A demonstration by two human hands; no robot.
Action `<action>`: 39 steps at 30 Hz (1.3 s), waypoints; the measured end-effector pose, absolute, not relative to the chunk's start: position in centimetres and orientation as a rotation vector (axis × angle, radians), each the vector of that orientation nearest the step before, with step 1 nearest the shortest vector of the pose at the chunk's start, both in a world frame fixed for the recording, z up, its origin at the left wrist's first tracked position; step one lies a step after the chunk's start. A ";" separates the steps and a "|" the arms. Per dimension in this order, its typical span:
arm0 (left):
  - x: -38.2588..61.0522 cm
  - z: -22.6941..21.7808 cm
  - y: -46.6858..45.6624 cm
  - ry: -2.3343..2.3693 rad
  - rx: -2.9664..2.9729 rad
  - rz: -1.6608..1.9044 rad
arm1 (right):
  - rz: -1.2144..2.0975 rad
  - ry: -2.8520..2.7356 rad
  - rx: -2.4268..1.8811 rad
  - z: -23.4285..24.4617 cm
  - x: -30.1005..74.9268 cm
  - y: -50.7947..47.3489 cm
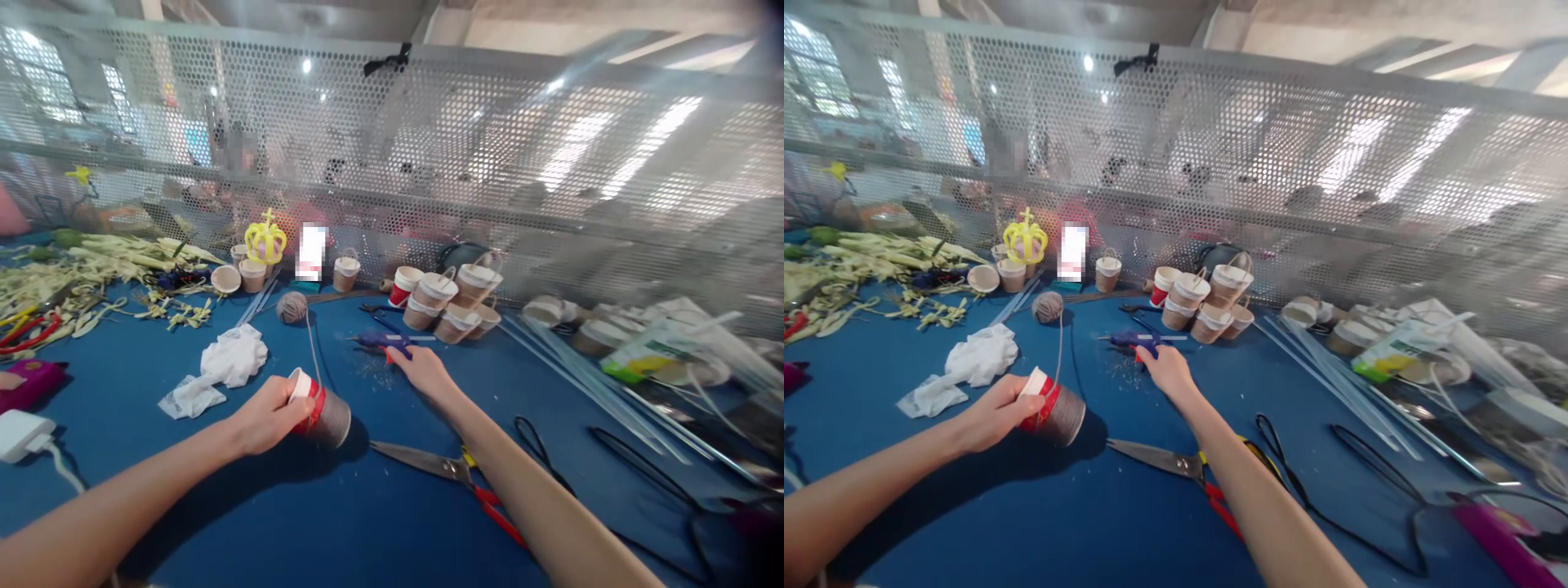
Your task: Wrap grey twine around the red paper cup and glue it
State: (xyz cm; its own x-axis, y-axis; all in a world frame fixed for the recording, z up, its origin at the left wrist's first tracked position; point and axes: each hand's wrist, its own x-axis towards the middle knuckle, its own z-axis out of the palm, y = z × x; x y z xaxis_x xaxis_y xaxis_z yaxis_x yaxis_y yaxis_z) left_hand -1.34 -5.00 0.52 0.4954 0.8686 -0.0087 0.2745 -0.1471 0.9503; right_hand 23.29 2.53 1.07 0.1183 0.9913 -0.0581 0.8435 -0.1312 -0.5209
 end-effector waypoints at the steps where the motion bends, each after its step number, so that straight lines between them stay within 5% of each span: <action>1: -1.3 0.6 -5.1 0.979 1.682 0.701 | 0.544 -1.797 -2.068 0.9 23.3 2.6; 10: -1.1 0.7 -5.2 0.943 1.606 0.707 | 0.461 -1.872 -1.975 2.8 21.1 0.9; 21: -1.0 1.5 -5.7 0.934 1.623 0.726 | 1.476 -1.797 -1.120 3.9 14.5 -1.6; 39: -0.7 1.4 -4.4 1.103 0.818 0.858 | 1.160 -1.664 -1.069 5.5 15.2 -1.8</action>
State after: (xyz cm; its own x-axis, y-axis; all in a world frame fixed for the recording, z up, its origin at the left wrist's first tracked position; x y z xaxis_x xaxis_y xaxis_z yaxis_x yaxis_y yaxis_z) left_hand -0.72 -4.43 1.39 0.2191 0.8902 -0.3995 -0.1689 0.4379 0.8830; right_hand 15.19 -1.83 5.52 -0.3003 0.9415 0.1527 0.1825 0.2139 -0.9597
